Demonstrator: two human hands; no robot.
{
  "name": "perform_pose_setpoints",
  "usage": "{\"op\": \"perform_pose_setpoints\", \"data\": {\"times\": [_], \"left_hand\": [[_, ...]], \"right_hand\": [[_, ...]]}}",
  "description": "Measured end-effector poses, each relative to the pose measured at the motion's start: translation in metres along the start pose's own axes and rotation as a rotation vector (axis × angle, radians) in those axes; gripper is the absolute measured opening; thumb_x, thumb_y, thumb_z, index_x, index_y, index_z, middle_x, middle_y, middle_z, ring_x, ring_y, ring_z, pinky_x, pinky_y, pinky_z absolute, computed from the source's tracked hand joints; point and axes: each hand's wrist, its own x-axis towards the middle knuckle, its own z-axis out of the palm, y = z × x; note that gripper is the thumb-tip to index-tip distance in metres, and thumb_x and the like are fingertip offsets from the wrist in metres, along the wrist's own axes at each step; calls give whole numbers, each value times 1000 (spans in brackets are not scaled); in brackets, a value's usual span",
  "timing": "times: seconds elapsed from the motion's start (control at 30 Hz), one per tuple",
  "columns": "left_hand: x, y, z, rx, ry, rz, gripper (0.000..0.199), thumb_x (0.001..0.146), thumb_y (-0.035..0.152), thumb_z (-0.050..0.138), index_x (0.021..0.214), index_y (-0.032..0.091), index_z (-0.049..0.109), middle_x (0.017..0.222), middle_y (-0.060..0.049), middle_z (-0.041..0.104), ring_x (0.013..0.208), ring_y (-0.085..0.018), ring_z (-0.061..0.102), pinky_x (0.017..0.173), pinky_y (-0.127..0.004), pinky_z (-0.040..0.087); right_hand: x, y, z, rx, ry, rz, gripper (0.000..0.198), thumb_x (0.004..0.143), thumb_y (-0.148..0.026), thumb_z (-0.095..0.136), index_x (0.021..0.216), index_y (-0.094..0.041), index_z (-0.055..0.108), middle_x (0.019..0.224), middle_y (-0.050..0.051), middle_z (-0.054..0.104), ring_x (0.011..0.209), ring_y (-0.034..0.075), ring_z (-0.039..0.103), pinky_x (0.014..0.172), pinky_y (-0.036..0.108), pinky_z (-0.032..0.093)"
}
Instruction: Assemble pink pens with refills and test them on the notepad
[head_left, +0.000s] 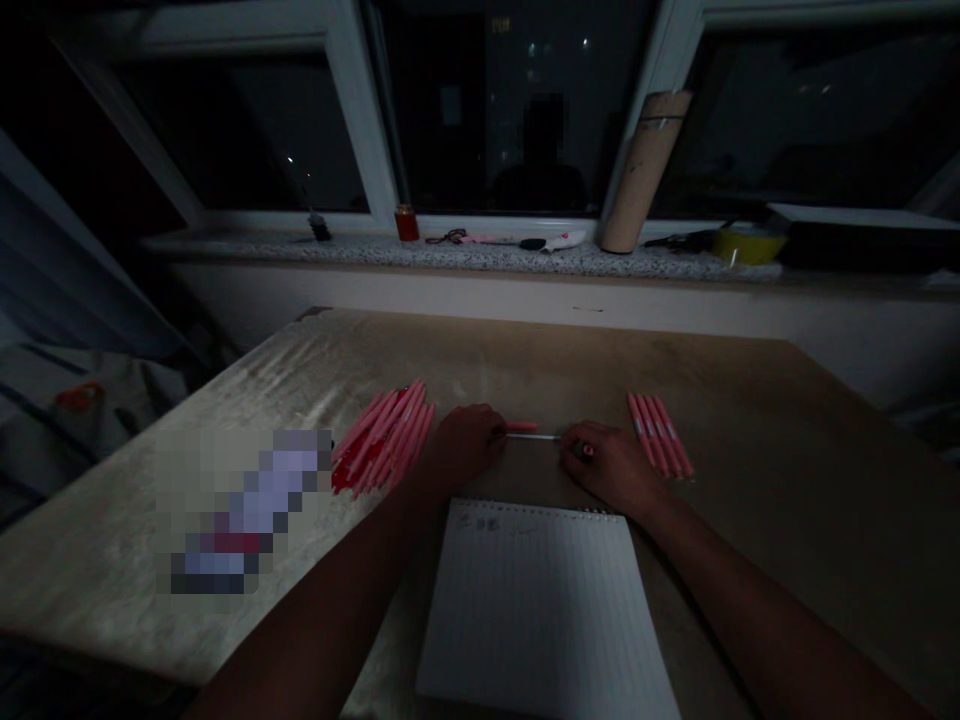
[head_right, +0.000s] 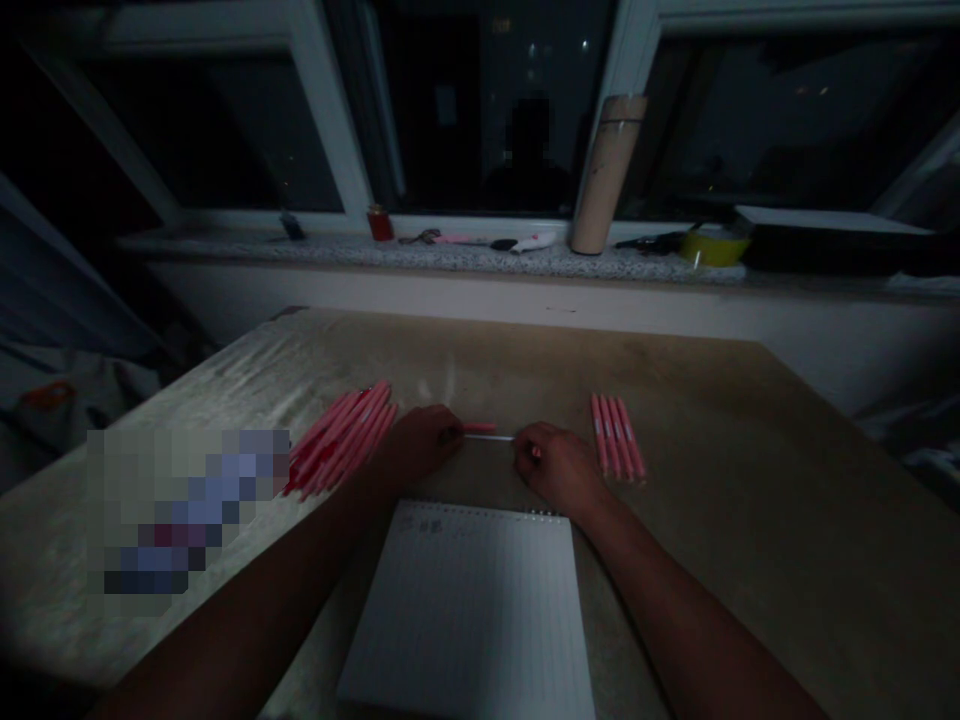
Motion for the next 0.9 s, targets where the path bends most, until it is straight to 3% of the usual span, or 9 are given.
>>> {"op": "perform_pose_setpoints", "data": {"times": [0.17,0.37,0.57,0.73,0.8,0.9], "left_hand": [[0,8,1,-20,-14,28,15,80,25,51,86,17,64,82,-5,61,77,-17,56,71,-29,41],[0,16,6,-65,-36,79,32,83,24,48,113,23,59,90,-5,61,85,-18,56,76,-29,41],[0,14,2,28,-47,4,24,83,24,48,99,18,64,87,-7,59,83,-19,57,76,-30,43],[-3,17,8,-40,-48,94,29,86,25,45,111,21,58,95,-5,60,90,-17,57,80,-29,44],[-2,21,13,-53,-73,154,25,86,26,45,105,21,61,109,-5,59,100,-17,55,88,-29,42],[1,28,20,-34,-135,204,24,87,28,45,101,21,63,112,-6,59,108,-19,52,93,-31,40]], "right_hand": [[1,-1,2,20,-26,-13,14,72,-15,53,80,-21,63,82,3,67,68,16,60,62,26,42],[1,-4,2,21,-48,-33,12,72,-16,53,78,-22,62,77,1,66,64,15,59,58,24,39],[2,-7,2,27,-65,-30,10,72,-16,53,76,-22,59,72,0,64,61,13,57,54,21,35],[2,-9,4,22,-71,-43,9,72,-15,54,77,-21,58,69,-1,62,59,12,55,52,20,33],[1,-10,5,32,-76,-55,9,72,-15,53,77,-21,57,69,-1,61,59,12,55,53,20,33],[2,-12,6,56,-87,-70,10,73,-14,52,77,-21,56,70,-1,62,61,12,55,55,20,33]]}}
